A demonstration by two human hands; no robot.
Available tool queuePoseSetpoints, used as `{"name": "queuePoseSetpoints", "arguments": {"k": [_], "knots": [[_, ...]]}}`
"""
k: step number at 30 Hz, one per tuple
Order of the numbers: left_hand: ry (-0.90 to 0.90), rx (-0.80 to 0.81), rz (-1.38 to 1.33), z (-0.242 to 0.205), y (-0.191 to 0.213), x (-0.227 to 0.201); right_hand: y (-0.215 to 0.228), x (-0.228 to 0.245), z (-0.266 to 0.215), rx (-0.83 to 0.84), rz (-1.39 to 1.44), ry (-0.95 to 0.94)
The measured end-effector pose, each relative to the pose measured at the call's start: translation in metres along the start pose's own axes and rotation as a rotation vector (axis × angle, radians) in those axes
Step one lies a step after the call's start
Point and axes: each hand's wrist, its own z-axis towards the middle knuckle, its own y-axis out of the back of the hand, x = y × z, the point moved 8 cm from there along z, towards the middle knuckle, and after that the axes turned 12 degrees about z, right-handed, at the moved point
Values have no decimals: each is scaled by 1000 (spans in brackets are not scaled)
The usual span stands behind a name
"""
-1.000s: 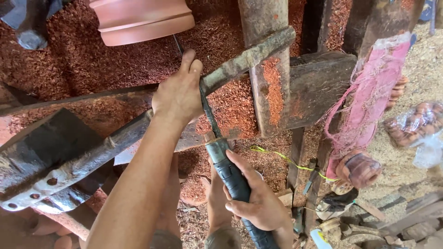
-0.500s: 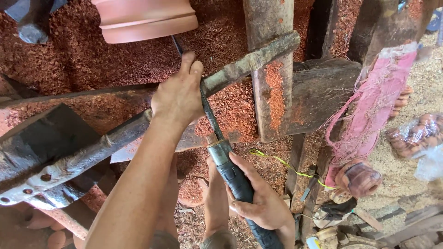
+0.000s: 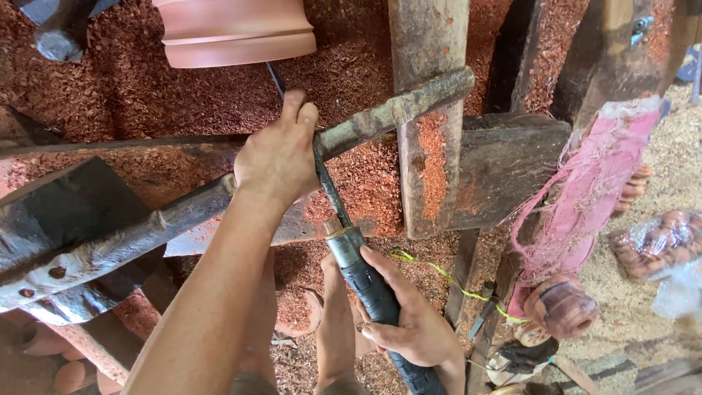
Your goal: The person shapes a spinning terracotta pot on a traditional treadle-powered lathe. They hold a long wooden lever with one hand and press a metal chisel against the rotating pot with the other, cutting grooves into its surface, briefly touching the pot to check it, then resuming cutting.
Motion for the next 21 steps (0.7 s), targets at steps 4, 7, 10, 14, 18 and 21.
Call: {"name": "queuePoseSetpoints", "arguments": {"k": [4, 7, 10, 14, 18, 21], "knots": [[11, -18, -4, 2, -2, 1, 6, 4, 1, -5, -49, -15], [18, -26, -11, 0, 2, 0, 10, 7, 3, 4, -116, 6], [23, -6, -8, -3, 2, -1, 15, 8, 4, 14, -154, 32], [47, 66, 29, -3, -3, 0, 22, 6, 5, 28, -81, -7], [37, 61, 52, -5, 1, -1, 26, 10, 7, 30, -105, -47], [49, 111, 42, -5, -3, 0, 31, 9, 8, 33, -104, -50]]}}
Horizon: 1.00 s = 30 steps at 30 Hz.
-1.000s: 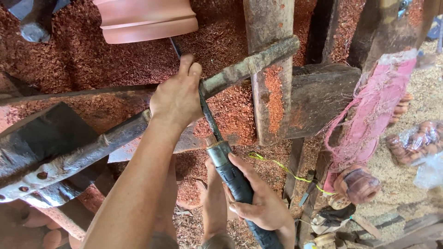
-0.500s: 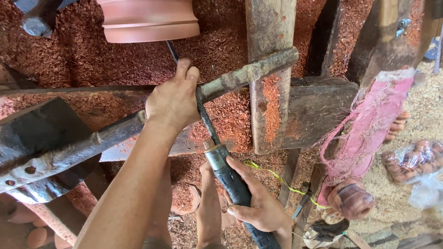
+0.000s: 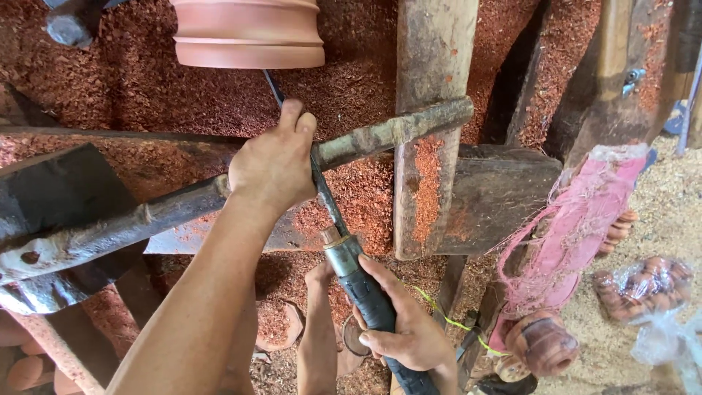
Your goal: The person shapes a spinning terracotta pot on a traditional treadle-powered lathe. They hold a long wooden lever with one hand and press a metal chisel against the rotating pot with the other, cutting grooves into its surface, briefly touching the pot to check it, then resuming cutting.
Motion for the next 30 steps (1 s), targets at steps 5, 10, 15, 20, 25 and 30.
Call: {"name": "queuePoseSetpoints", "arguments": {"k": [5, 10, 15, 20, 25, 30], "knots": [[8, -8, -2, -2, 2, 0, 7, -1, 4, 24, 15, -8], [4, -108, -27, 1, 3, 0, 16, -5, 6, 54, 22, -7], [17, -18, -26, -1, 1, -2, 11, -6, 4, 55, 127, 21], [-9, -43, -16, -2, 5, -1, -1, -5, 2, 38, 110, 73], [-26, -29, -38, -1, 2, 0, -8, -11, -3, -11, 170, 40], [-78, -110, -36, 5, 1, 0, -16, -14, -6, -100, 171, -16]]}}
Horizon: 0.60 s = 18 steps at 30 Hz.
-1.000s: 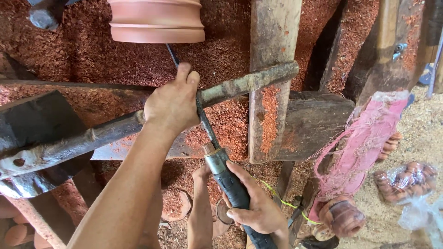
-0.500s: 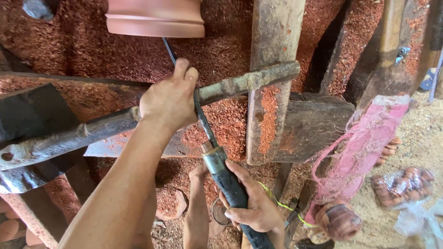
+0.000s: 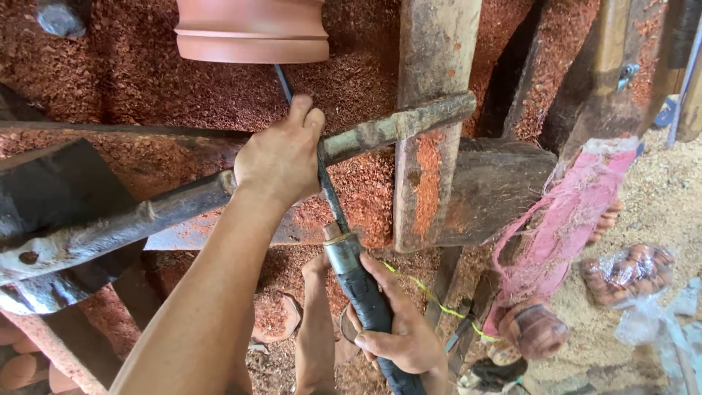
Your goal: The person shapes a spinning terracotta pot on a traditional treadle-powered lathe. They hold a long wooden lever with one hand and press a metal chisel against the rotating pot with the other, cutting grooves into its surface, briefly touching the pot to check it, then resuming cutting.
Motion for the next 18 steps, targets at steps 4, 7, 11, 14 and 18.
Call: {"name": "queuePoseSetpoints", "arguments": {"k": [4, 7, 11, 14, 18], "knots": [[-32, -17, 18, 3, -1, -1, -11, 2, -1, -1, 18, 27], [-32, -10, 4, 1, 1, -1, -15, -1, -2, 20, 42, 47], [-41, -23, -21, 1, 1, 0, -22, -6, -5, 37, 71, 82], [-60, -48, -24, 3, -1, 0, -27, -6, -6, 2, 89, 89], [-72, -65, -14, 3, 0, 0, -31, -9, -7, -47, 104, 80]]}}
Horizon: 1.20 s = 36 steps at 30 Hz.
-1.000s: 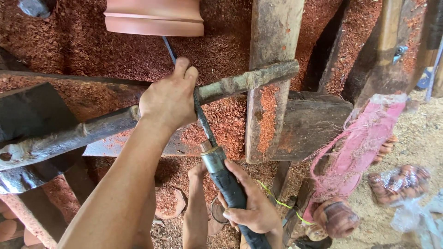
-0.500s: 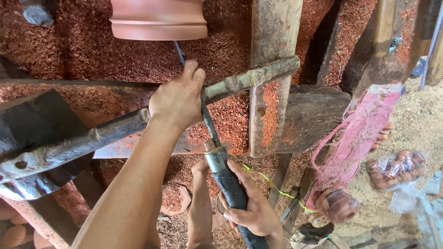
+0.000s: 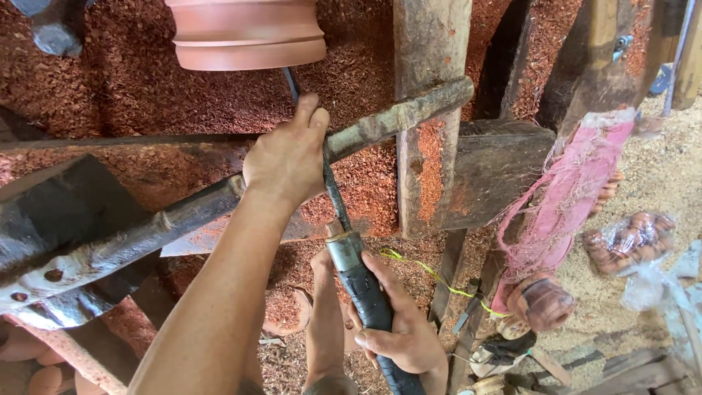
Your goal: The person shapes a spinning terracotta pot on a traditional treadle-powered lathe. They hold a long wooden lever with one hand and press a metal chisel against the rotating pot with the other, cutting grooves into its surface, briefly touching the pot to check it, then resuming cutting.
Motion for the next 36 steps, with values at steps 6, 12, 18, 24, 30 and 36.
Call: {"name": "queuePoseSetpoints", "arguments": {"k": [6, 12, 18, 24, 30, 36], "knots": [[-20, 5, -17, -1, 3, -2, -7, -4, 0, 26, 40, 50], [-19, 67, -19, -1, 1, -2, -17, -11, 0, -13, 85, 63], [-22, 20, -55, 1, 0, 0, -18, -8, -1, -5, 68, 61], [61, 75, -90, -5, 3, 2, 2, 3, 0, 36, -35, -30], [74, 36, -89, -6, 4, 3, 21, 14, 5, 65, -205, -6], [89, 50, -44, -1, -5, 5, 40, 17, 10, 111, -234, -23]]}}
